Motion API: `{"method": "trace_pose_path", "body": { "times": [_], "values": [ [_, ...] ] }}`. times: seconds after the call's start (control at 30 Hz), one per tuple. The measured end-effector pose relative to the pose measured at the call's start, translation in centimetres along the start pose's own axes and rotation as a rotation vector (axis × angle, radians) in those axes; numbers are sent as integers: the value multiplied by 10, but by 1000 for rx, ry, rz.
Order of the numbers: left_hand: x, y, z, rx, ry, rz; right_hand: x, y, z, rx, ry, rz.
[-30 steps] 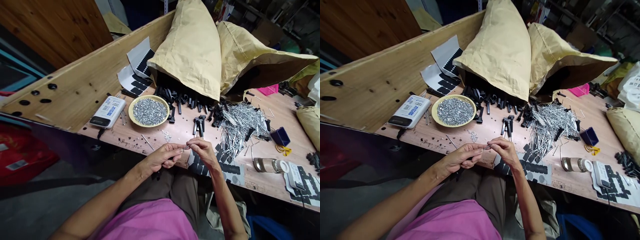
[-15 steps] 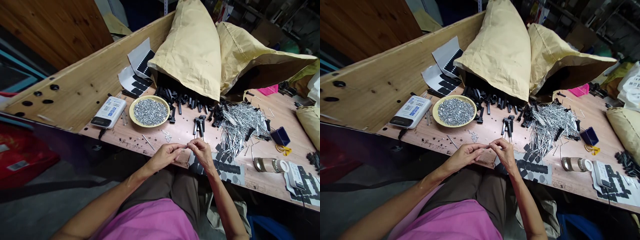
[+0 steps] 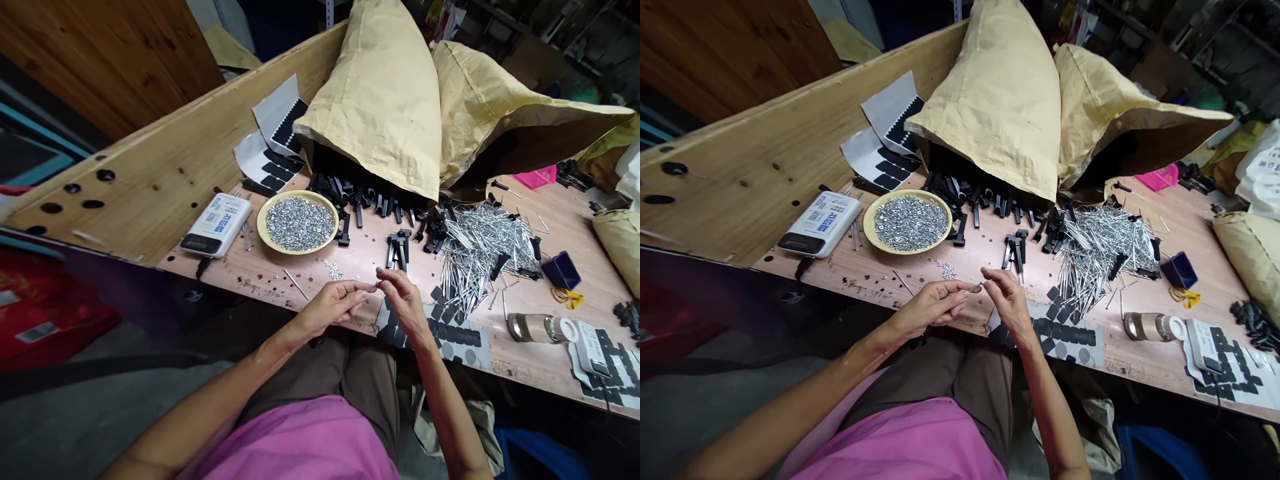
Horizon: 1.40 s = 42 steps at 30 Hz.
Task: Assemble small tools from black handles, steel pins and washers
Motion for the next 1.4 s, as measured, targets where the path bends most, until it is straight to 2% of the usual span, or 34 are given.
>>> {"method": "trace_pose_path", "body": {
  "times": [0.1, 0.27, 0.43, 0.53, 0.63, 0.7, 0.83, 1.0, 1.1, 1.17, 1.23, 1.27, 1.33, 1.4],
  "values": [
    [1, -2, -2, -1, 11, 7, 3, 0, 3, -24, 7, 9],
    [3, -5, -4, -1, 15, 64, 1, -2, 12, 34, -87, 20],
    [4, -8, -5, 108, -32, 65, -3, -4, 12, -55, 5, 67],
    [10, -7, -8, 305, -76, 129, 1, 7, 20, -177, -35, 150],
    [21, -9, -13, 643, -78, 206, 10, 34, 31, -396, -146, 383],
    [29, -13, -16, 898, -78, 228, 18, 48, 38, -579, -205, 473],
    [40, -25, -19, 1267, -75, 267, 28, 52, 48, -895, -322, 398],
    [46, -32, -28, 1401, -99, 198, 21, 43, 48, -1116, -415, 277],
    [40, -36, -23, 1470, -238, 245, 11, 45, 40, -1120, -326, 306],
    [27, -44, -13, 1520, -485, 276, 1, 45, 30, -1086, -189, 295],
    [10, -54, -4, 1556, -758, 251, -10, 38, 18, -1036, 7, 193],
    [3, -56, -1, 1567, -835, 223, -16, 33, 11, -1005, 106, 129],
    [-7, -55, 4, 1570, -854, 166, -24, 24, 1, -928, 261, 38],
    [-11, -43, 7, 1525, -744, 150, -23, 16, -5, -812, 337, -14]
  ]
}}
Point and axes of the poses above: each hand's wrist, its own x-axis towards the middle knuckle, its own y-axis out of the back of the hand, z = x × y, the point moved 4 cm from there along x, towards the middle knuckle, and after that the axes turned 6 degrees about -y, right-handed, at the moved point
